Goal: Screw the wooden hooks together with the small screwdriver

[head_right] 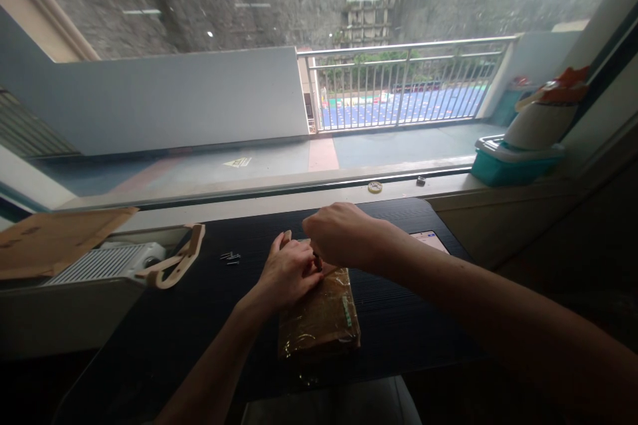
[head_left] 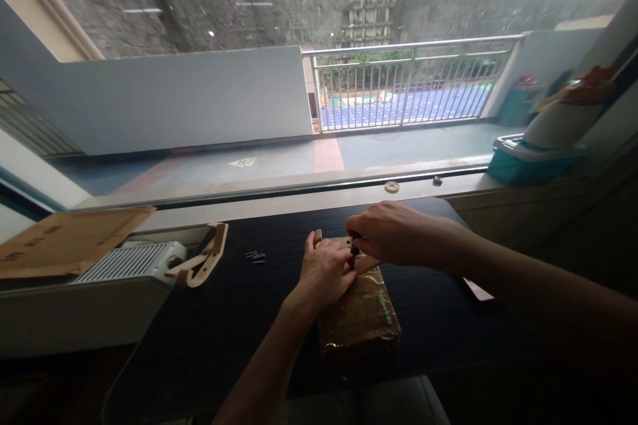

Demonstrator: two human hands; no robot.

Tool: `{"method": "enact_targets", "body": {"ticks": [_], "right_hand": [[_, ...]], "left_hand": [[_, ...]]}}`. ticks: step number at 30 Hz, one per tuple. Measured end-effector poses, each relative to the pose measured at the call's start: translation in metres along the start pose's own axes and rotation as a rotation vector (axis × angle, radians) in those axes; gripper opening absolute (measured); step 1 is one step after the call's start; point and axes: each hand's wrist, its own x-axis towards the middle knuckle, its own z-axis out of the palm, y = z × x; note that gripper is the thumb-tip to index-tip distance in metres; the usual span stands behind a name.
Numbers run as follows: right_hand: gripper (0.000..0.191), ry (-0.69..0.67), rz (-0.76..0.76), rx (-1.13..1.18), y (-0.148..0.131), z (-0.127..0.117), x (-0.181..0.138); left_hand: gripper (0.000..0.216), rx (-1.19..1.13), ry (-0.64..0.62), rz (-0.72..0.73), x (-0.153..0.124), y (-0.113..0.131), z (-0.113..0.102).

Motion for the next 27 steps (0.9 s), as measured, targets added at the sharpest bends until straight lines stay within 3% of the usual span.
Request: {"method": "enact_targets", "body": {"ticks": [10,27], "right_hand": [[0.015,-0.029,-0.121,0.032,-0.005,-0.005,0.001],[0.022,0.035,0.038,0.028,-0.007,0.009,0.001]], "left_hand": [[0.010,0.011,-0.011,-0.010,0.000,0.002,-0.002],[0.007,0.002,-0.002,-0.052,-0.001,0.003,-0.003]]}}
